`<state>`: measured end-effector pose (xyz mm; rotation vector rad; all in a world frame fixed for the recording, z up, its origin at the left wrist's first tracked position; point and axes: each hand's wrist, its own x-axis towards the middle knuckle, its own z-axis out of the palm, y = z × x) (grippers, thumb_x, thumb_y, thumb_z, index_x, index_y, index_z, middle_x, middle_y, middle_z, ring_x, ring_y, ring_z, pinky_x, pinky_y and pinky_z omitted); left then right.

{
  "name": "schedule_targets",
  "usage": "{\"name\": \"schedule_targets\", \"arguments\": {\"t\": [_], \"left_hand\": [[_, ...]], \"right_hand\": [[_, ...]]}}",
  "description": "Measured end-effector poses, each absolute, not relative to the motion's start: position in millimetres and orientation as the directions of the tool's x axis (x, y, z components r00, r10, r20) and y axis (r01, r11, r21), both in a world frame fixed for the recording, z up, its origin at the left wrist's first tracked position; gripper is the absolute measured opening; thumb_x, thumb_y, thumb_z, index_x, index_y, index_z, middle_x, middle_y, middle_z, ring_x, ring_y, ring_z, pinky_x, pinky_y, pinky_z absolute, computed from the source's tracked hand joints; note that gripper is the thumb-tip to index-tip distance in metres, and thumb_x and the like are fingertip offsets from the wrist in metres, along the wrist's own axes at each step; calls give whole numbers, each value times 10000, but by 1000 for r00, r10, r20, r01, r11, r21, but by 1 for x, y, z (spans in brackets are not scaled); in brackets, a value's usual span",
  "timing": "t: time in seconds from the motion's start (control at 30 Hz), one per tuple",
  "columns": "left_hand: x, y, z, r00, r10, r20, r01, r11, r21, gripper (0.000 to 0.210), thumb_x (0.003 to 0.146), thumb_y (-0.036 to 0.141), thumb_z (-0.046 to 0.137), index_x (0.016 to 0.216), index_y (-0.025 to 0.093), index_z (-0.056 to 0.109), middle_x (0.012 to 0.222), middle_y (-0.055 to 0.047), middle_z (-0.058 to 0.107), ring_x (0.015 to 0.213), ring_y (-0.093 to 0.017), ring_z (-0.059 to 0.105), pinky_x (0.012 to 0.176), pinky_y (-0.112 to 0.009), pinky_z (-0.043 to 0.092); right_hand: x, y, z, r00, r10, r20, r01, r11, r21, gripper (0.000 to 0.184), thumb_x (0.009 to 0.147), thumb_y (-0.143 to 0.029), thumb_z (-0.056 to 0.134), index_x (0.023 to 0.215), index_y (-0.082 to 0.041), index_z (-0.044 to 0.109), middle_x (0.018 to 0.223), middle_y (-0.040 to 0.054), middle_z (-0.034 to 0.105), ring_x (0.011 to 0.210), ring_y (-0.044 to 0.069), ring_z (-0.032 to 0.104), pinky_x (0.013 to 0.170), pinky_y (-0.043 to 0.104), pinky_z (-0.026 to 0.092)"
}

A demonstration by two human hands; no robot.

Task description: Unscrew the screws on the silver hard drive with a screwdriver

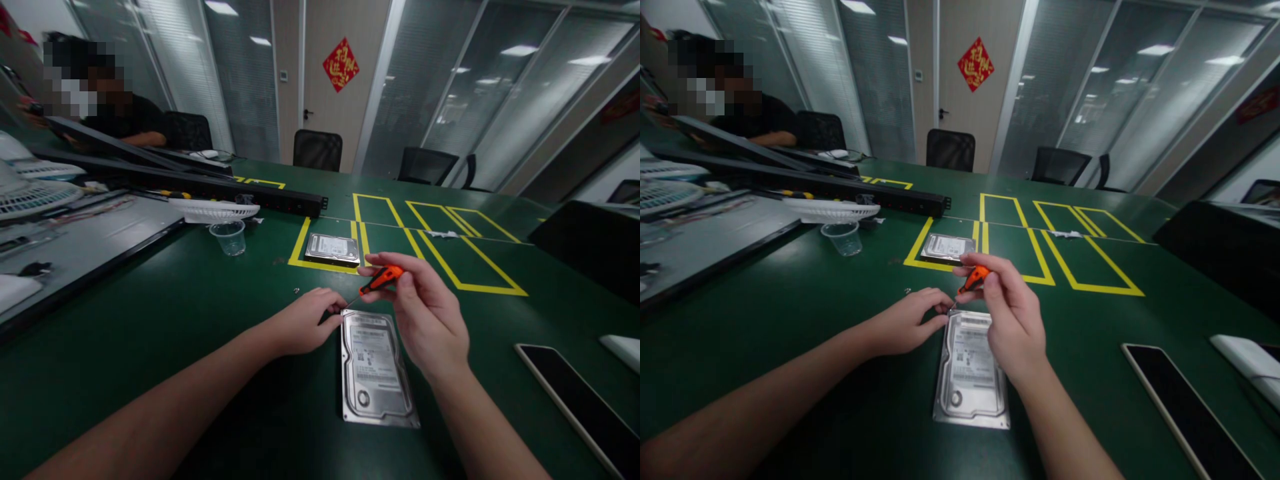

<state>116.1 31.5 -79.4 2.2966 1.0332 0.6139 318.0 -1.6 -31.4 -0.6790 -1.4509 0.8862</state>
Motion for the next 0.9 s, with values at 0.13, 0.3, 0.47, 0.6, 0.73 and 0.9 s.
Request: {"name": "schedule_targets", "arguments": {"t": [0.13,0.3,0.47,0.6,0.73,0.9], "left_hand": [[116,31,-79,606,774,184,524,-562,639,185,1002,226,607,1154,167,695,1094,-83,714,1039,-250,663,932,-393,526],[118,31,-77,600,780,179,529,-554,642,191,1000,228,609,1163,173,692,1100,-87,722,1043,-255,666,925,-393,533],[118,31,-77,601,781,168,534,-549,643,179,1000,219,609,1147,167,697,1105,-88,721,1047,-256,666,928,-394,530],[118,31,-79,601,782,168,534,-549,644,191,1002,229,609,1159,171,700,1107,-85,718,1043,-255,664,930,-402,529],[118,32,-80,601,780,175,527,-551,647,201,1005,227,604,1174,167,696,1120,-93,718,1062,-257,662,944,-402,531],[118,32,-79,602,778,178,532,-557,638,179,999,221,611,1146,163,697,1099,-91,719,1041,-258,663,928,-404,532]], "right_hand": [[315,-4,-28,-56,835,548,-47,546,-836,166,1033,-261,639,1185,-261,706,1274,82,725,1064,220,765,742,313,686],[316,-3,-30,-72,817,572,-55,570,-820,178,1019,-249,661,1193,-278,686,1187,62,735,1031,207,758,716,304,680],[319,-1,-32,-91,831,549,-77,544,-836,263,1087,-287,524,1270,-265,711,1270,96,714,1067,213,745,756,324,662],[318,-4,-29,-50,844,534,-56,531,-845,153,1045,-277,618,1170,-245,700,1245,85,728,1006,203,767,735,314,675],[316,-5,-28,-17,836,548,-65,546,-835,150,978,-237,721,1108,-264,651,1213,56,735,1015,216,778,685,302,687],[318,-3,-32,-86,826,557,-74,552,-830,238,1063,-271,579,1271,-272,694,1257,84,714,1077,213,752,756,316,680]]}}
